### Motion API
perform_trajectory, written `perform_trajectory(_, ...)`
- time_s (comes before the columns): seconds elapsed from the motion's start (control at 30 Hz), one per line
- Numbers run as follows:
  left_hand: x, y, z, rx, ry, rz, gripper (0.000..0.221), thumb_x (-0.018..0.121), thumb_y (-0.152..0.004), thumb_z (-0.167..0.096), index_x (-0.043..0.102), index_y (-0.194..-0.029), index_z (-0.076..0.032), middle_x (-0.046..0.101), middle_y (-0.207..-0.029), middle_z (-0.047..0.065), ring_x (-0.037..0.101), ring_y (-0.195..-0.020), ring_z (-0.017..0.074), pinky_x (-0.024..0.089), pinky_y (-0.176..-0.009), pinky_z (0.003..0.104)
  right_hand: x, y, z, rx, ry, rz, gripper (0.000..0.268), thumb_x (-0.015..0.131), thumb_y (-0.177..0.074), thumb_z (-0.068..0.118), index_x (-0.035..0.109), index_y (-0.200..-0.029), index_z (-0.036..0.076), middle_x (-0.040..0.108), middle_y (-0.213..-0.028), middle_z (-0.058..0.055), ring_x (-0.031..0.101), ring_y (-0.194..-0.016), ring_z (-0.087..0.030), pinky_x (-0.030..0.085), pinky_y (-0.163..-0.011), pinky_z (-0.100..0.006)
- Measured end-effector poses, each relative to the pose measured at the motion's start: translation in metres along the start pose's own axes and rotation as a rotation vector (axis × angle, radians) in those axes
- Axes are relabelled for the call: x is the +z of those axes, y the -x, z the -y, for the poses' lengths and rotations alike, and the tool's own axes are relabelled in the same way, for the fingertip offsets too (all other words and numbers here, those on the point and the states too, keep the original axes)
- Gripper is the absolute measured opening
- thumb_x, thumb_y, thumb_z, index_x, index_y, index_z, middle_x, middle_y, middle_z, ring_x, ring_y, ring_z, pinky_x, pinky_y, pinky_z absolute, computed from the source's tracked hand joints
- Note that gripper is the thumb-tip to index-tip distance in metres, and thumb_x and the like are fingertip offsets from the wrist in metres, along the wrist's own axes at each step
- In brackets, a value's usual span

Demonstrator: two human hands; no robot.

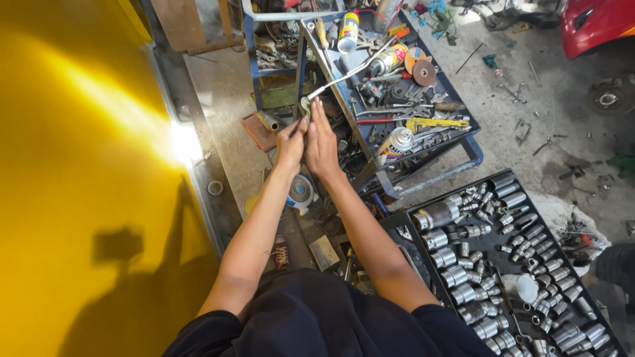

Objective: Inspecting and cleaning various small mechanical components at a workbench in an auto repair shop.

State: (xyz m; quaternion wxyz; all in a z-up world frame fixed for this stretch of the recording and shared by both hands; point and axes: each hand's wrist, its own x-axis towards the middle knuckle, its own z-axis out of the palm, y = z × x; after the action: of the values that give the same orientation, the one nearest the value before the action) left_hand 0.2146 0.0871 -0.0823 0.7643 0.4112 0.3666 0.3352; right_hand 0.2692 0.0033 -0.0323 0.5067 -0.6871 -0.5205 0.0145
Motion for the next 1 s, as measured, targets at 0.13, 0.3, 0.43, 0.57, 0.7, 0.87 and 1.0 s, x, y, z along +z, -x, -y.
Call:
perform_trajectory(0.13, 0.001, -0.002, -0.001, 0.036, 0.028, 0.033, 0.033, 0.065, -0.102, -0.029, 0.075, -0.12, -0.003, 0.075, -0.109, 0.007, 0.067, -0.095, 0.012, 0.055, -0.083, 0.026, -0.006, 0.007, 0.008, -0.001, 0.045, 0.014, 0.057, 0.028, -0.114, 0.034, 0.039, -0.158, -0.001, 0.034, -0.167, -0.023, 0.037, -0.154, -0.042, 0.034, -0.126, -0.044)
perform_trajectory(0.3, 0.004, 0.008, -0.005, 0.029, 0.11, 0.1, 0.031, 0.067, -0.1, -0.03, 0.076, -0.116, -0.005, 0.075, -0.105, 0.006, 0.067, -0.092, 0.0145, 0.056, -0.081, 0.03, -0.015, 0.002, 0.014, -0.053, -0.003, 0.013, 0.053, 0.034, -0.114, 0.026, 0.037, -0.159, -0.002, 0.031, -0.169, -0.022, 0.031, -0.159, -0.038, 0.032, -0.128, -0.043)
perform_trajectory(0.43, 0.007, -0.005, 0.004, 0.076, 0.085, 0.128, 0.031, 0.068, -0.1, -0.028, 0.077, -0.117, -0.004, 0.075, -0.11, 0.005, 0.066, -0.097, 0.0108, 0.055, -0.085, 0.027, -0.015, 0.004, 0.013, -0.031, 0.037, 0.015, 0.053, 0.033, -0.113, 0.024, 0.036, -0.159, -0.002, 0.031, -0.169, -0.022, 0.03, -0.159, -0.038, 0.031, -0.129, -0.043)
perform_trajectory(0.57, 0.012, -0.002, -0.003, 0.133, 0.093, 0.048, 0.031, 0.069, -0.099, -0.028, 0.074, -0.117, -0.003, 0.074, -0.11, 0.005, 0.066, -0.095, 0.0117, 0.055, -0.081, 0.028, -0.017, 0.003, 0.013, -0.032, 0.028, 0.004, 0.052, 0.036, -0.113, 0.023, 0.036, -0.159, -0.001, 0.031, -0.169, -0.021, 0.03, -0.158, -0.038, 0.031, -0.127, -0.042)
perform_trajectory(0.7, 0.016, 0.0, 0.0, 0.111, 0.099, 0.167, 0.035, 0.069, -0.099, -0.026, 0.075, -0.123, -0.003, 0.076, -0.112, 0.005, 0.068, -0.097, 0.0096, 0.056, -0.084, 0.025, -0.018, -0.004, 0.003, -0.016, 0.038, -0.024, 0.051, 0.036, -0.113, 0.02, 0.037, -0.16, 0.0, 0.032, -0.17, -0.019, 0.031, -0.159, -0.037, 0.031, -0.129, -0.042)
perform_trajectory(0.87, 0.012, 0.002, -0.016, 0.081, 0.144, 0.13, 0.028, 0.068, -0.1, -0.023, 0.075, -0.12, -0.005, 0.076, -0.104, 0.002, 0.068, -0.088, 0.01, 0.057, -0.075, 0.026, -0.018, 0.005, 0.013, -0.043, -0.003, -0.027, 0.052, 0.038, -0.111, 0.017, 0.035, -0.16, 0.0, 0.032, -0.169, -0.021, 0.032, -0.157, -0.038, 0.03, -0.129, -0.043)
perform_trajectory(1.0, 0.001, -0.006, 0.021, 0.057, 0.107, 0.221, 0.021, 0.071, -0.1, -0.02, 0.078, -0.114, -0.004, 0.074, -0.095, 0.0, 0.064, -0.078, 0.0083, 0.053, -0.068, 0.024, -0.024, -0.001, 0.015, 0.024, -0.008, -0.051, 0.052, 0.039, -0.11, 0.012, 0.035, -0.16, 0.001, 0.036, -0.167, -0.022, 0.034, -0.156, -0.039, 0.031, -0.127, -0.043)
